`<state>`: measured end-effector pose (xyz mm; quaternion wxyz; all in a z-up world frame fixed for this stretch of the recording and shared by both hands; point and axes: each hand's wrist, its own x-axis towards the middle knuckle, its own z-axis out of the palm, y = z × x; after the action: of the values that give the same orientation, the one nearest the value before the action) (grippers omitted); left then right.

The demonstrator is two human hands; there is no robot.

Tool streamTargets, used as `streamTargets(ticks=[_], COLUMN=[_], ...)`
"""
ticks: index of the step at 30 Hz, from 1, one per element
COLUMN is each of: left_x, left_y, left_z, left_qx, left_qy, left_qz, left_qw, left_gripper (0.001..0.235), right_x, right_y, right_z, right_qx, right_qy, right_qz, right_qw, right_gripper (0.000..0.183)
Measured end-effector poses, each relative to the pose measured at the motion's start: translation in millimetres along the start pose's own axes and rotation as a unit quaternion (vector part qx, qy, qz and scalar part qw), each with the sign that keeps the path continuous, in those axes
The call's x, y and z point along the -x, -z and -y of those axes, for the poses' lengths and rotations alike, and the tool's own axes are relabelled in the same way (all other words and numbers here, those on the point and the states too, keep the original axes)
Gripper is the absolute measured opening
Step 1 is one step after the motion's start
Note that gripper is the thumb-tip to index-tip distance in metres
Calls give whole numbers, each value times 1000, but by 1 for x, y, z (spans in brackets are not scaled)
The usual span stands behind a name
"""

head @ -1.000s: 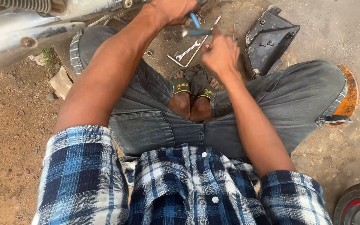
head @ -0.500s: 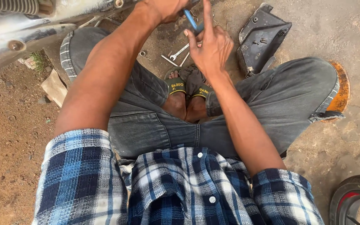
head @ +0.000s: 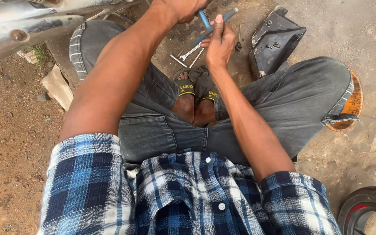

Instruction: The person sits on the ground and uses a T-handle wrench to loosen and tighten bolts on the motorcycle's engine area. They switch between tools and adjust their grip while working on the lower engine components.

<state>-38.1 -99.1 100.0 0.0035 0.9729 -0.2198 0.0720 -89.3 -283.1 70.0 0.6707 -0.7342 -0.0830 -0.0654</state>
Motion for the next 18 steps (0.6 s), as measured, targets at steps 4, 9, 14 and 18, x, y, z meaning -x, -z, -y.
streamTargets(ticks=[4,9,14,18], left_x=[-1,0,3,-3], left_y=[8,1,-14,-28], left_z=[-9,4,1,12], left_qx=[14,-10,-67,-62], left_qy=[-21,-39,-73,-94], left_qz=[40,-42,-8,-45], left_qw=[999,998,995,993], left_gripper=[16,14,14,14], right_x=[-6,-8,0,-2], right_y=[-5,11,4,0], right_z=[-8,0,-3,1], right_qx=[-72,-79,-63,-21], right_qy=[-134,-130,-130,-23], right_qz=[-34,53,135,126], right_qw=[988,987,980,992], right_gripper=[62,54,32,30])
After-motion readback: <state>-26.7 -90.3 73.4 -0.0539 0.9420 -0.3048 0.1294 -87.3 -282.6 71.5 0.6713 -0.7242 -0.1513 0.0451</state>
